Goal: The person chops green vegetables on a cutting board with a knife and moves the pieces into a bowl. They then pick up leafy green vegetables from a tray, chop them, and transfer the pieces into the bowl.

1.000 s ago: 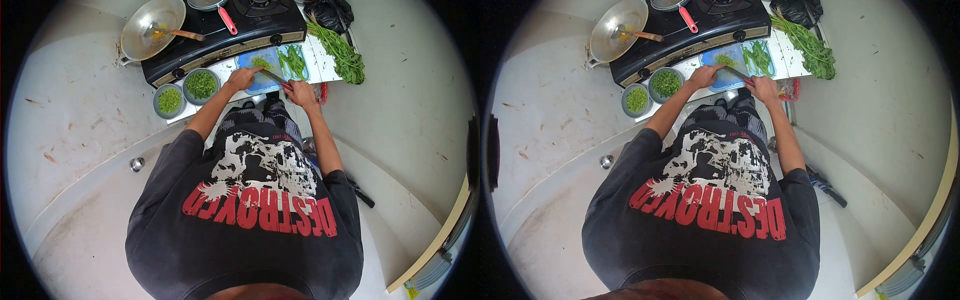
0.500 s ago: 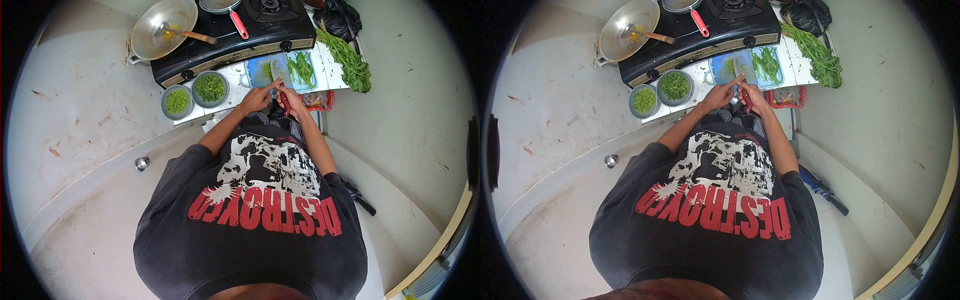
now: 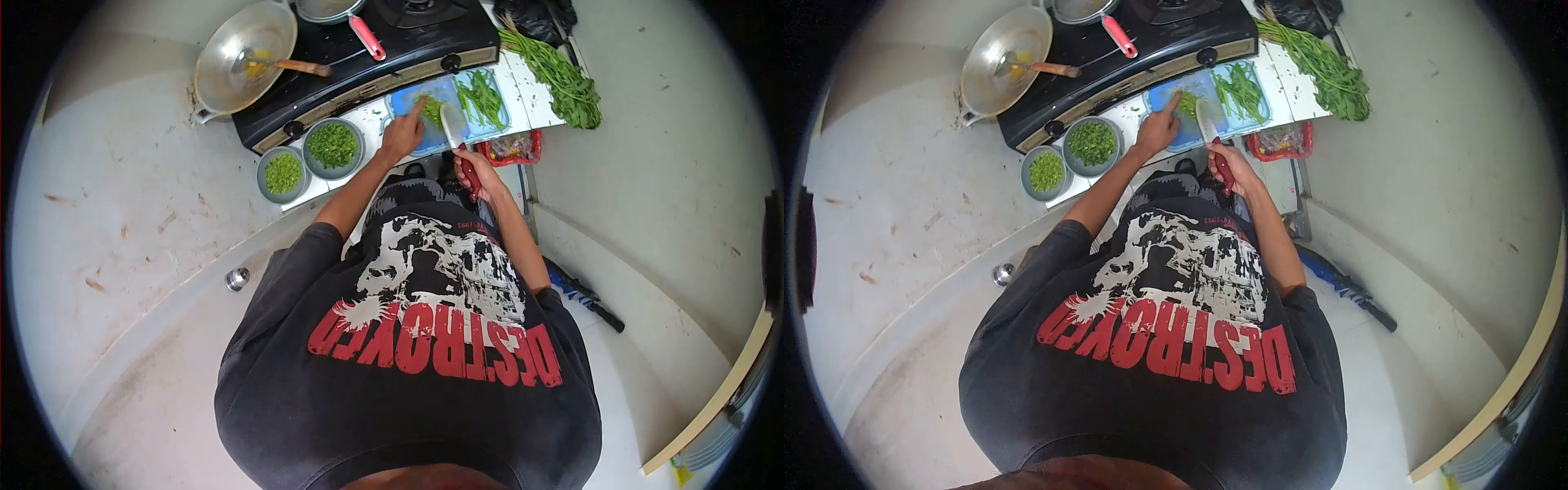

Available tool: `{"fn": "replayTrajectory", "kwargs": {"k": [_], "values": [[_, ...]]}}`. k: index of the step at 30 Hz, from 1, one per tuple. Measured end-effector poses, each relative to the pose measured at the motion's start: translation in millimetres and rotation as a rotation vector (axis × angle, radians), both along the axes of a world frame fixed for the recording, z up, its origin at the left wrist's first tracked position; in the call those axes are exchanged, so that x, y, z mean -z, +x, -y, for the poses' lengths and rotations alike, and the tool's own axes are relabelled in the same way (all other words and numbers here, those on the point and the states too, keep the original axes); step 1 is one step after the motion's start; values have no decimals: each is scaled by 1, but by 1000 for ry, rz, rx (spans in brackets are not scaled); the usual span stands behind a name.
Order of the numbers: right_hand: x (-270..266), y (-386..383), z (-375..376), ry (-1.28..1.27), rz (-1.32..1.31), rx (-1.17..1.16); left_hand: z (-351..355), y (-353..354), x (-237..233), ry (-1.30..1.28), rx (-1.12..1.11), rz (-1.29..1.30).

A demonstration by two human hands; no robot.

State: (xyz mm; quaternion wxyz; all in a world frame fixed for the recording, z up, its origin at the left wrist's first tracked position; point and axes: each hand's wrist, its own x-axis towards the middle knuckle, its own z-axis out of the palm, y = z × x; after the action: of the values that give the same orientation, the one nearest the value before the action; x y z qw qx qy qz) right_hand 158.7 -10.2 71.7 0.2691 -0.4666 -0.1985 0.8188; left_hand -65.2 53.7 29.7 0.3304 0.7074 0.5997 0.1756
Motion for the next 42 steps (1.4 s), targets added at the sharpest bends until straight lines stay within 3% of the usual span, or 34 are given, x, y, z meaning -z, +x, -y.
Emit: {"fn": "replayTrajectory", "kwargs": {"k": [1, 4, 9, 15, 24, 30, 33, 36, 42], "values": [[0, 6, 4, -24, -17, 58, -8, 8, -9, 26, -11, -15], [10, 31, 15, -38, -19, 182, -36, 29, 3, 422, 180, 96], [10, 60, 25, -29, 29, 376, -69, 69, 9, 348, 471, -24], [7, 97, 30, 5, 7, 548, -95, 104, 14, 278, 762, -350], [2, 129, 37, 30, 51, 626, -123, 114, 15, 297, 1019, -590], [6, 141, 34, 32, 58, 601, -138, 123, -9, 32, 1198, -592], [8, 148, 34, 35, 60, 615, -143, 115, 1, 58, 1226, -387], [11, 154, 36, 48, 37, 606, -137, 110, -2, 250, 1178, -201], [13, 165, 35, 46, 16, 575, -113, 112, 5, 373, 962, -276]]}}
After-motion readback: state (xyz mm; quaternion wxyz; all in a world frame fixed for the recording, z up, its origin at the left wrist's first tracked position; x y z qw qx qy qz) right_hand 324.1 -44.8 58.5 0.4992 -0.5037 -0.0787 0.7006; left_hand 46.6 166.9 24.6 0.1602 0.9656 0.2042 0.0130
